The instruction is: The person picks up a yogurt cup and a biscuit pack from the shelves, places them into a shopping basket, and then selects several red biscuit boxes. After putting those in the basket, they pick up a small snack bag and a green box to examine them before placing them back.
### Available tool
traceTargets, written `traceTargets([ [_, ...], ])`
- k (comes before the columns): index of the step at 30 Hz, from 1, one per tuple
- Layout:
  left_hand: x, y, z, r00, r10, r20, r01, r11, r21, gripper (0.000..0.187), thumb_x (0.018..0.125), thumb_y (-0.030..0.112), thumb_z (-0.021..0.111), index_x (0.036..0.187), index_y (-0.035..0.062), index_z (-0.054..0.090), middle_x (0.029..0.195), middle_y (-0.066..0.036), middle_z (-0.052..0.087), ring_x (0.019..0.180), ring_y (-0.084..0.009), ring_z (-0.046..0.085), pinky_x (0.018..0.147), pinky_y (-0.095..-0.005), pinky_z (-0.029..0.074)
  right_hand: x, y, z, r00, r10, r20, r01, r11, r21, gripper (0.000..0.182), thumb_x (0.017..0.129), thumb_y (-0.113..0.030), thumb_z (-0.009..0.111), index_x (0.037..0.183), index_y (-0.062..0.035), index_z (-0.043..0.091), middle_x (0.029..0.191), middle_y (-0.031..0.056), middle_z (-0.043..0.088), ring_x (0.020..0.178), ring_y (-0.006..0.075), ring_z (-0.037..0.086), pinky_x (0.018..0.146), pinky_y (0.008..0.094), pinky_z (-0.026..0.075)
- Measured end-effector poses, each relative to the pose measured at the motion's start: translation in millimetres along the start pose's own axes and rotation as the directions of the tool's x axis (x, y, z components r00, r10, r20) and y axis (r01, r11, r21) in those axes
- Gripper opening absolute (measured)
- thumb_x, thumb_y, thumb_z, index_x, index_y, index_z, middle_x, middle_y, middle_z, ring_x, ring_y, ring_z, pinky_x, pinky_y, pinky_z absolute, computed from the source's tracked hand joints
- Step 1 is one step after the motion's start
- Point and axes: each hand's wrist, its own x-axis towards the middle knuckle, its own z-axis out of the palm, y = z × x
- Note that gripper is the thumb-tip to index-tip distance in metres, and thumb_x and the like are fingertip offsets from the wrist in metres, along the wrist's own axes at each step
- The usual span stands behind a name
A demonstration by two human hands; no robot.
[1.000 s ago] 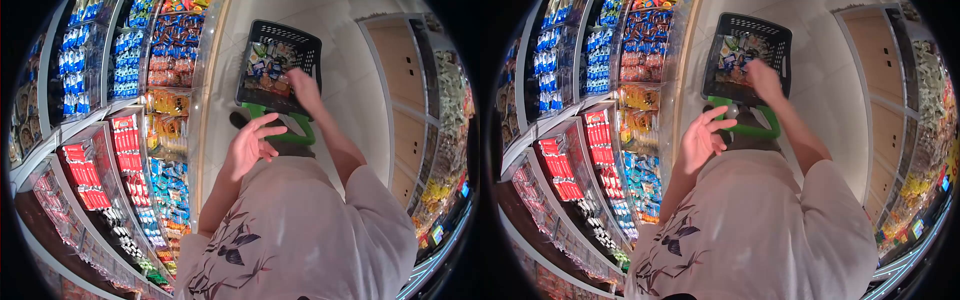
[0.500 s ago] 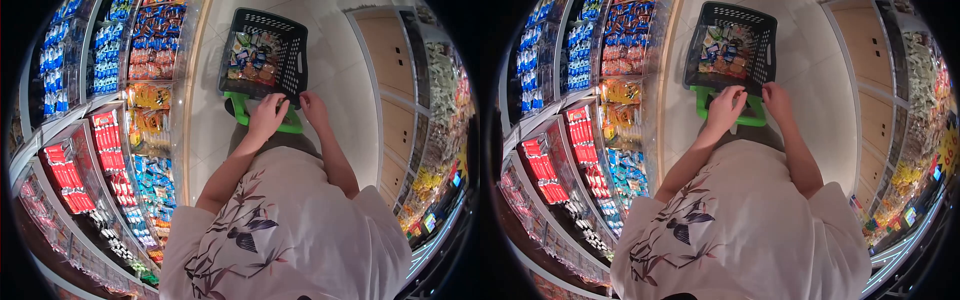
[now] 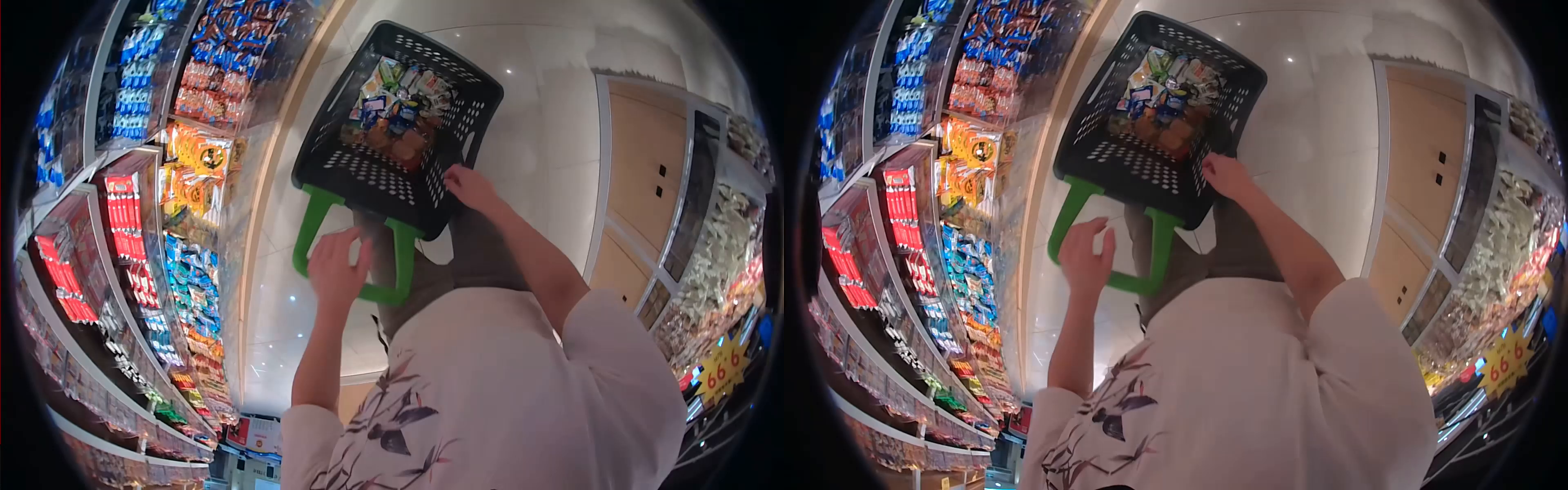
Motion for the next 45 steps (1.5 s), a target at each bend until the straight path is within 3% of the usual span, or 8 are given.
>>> traceTargets([
  [4,0,7,-3,0.995,-0.037,0.097,0.031,0.998,0.060,0.017,0.075,0.013,0.072,0.089,0.0080,0.064,0.079,-0.005,0.064,0.073,-0.0243,0.062,0.062,-0.0346,0.049,57,31,-42,0.995,-0.033,0.098,0.023,0.995,0.096,0.019,0.084,-0.022,0.060,0.095,-0.0072,0.062,0.082,0.0147,0.065,0.081,0.0323,0.065,0.070,0.0428,0.051],
  [7,2,3,-1,0.988,-0.024,0.151,0.011,0.996,0.084,0.016,0.073,0.012,0.072,0.087,0.0082,0.064,0.077,-0.005,0.064,0.070,-0.0235,0.061,0.060,-0.0333,0.048,123,78,-55,0.996,-0.088,-0.028,0.088,0.996,0.018,0.020,0.083,-0.022,0.059,0.095,-0.0063,0.062,0.081,0.0148,0.066,0.082,0.0321,0.065,0.072,0.0439,0.051],
  [11,3,1,-3,0.975,-0.039,0.218,0.018,0.995,0.095,0.014,0.071,0.012,0.071,0.084,0.0086,0.064,0.075,-0.004,0.063,0.068,-0.0232,0.060,0.059,-0.0329,0.047,200,92,-75,0.990,-0.041,0.134,0.103,0.865,-0.491,0.030,0.083,-0.021,0.060,0.108,-0.0044,0.058,0.097,0.0175,0.063,0.095,0.0334,0.063,0.081,0.0430,0.051],
  [19,-4,-8,-5,0.953,-0.052,0.297,0.012,0.991,0.134,0.023,0.084,0.033,0.062,0.084,0.0099,0.063,0.074,-0.001,0.061,0.065,-0.0188,0.057,0.058,-0.0330,0.044,332,151,4,0.922,0.142,0.359,0.135,0.751,-0.646,0.036,0.082,-0.016,0.058,0.117,-0.0063,0.054,0.108,0.0169,0.062,0.104,0.0344,0.061,0.084,0.0444,0.051],
  [34,-16,-12,-16,0.922,-0.080,0.379,0.037,0.992,0.118,0.032,0.090,0.045,0.054,0.088,0.0134,0.057,0.077,0.002,0.061,0.068,-0.0151,0.055,0.061,-0.0312,0.042,373,213,84,0.996,-0.061,0.069,0.090,0.471,-0.878,0.041,0.079,-0.020,0.064,0.116,-0.0053,0.054,0.115,0.0119,0.059,0.106,0.0273,0.059,0.084,0.0458,0.048],
  [37,-3,-13,-16,0.917,-0.050,0.395,0.028,0.998,0.062,0.029,0.091,0.039,0.056,0.093,0.0100,0.061,0.086,-0.002,0.063,0.074,-0.0186,0.059,0.062,-0.0328,0.047,381,180,71,0.928,0.175,0.329,0.211,0.482,-0.851,0.044,0.076,-0.029,0.069,0.110,-0.0041,0.058,0.107,0.0136,0.063,0.101,0.0302,0.062,0.084,0.0429,0.049],
  [40,5,-11,-19,0.905,-0.024,0.424,0.009,0.999,0.038,0.028,0.093,0.035,0.055,0.094,0.0079,0.062,0.089,-0.004,0.065,0.076,-0.0186,0.062,0.061,-0.0319,0.049,385,121,51,0.907,0.075,0.414,0.216,0.761,-0.612,0.054,0.076,-0.037,0.068,0.115,-0.0013,0.060,0.110,0.0165,0.065,0.106,0.0290,0.063,0.088,0.0425,0.049],
  [45,12,-14,-15,0.916,-0.012,0.401,0.009,1.000,0.011,0.022,0.091,0.028,0.055,0.093,0.0070,0.061,0.084,-0.004,0.065,0.069,-0.0171,0.061,0.057,-0.0298,0.048,456,132,70,0.967,0.011,0.256,0.005,0.998,-0.064,0.064,0.073,-0.047,0.071,0.118,-0.0040,0.059,0.109,0.0186,0.065,0.100,0.0314,0.064,0.086,0.0401,0.049],
])
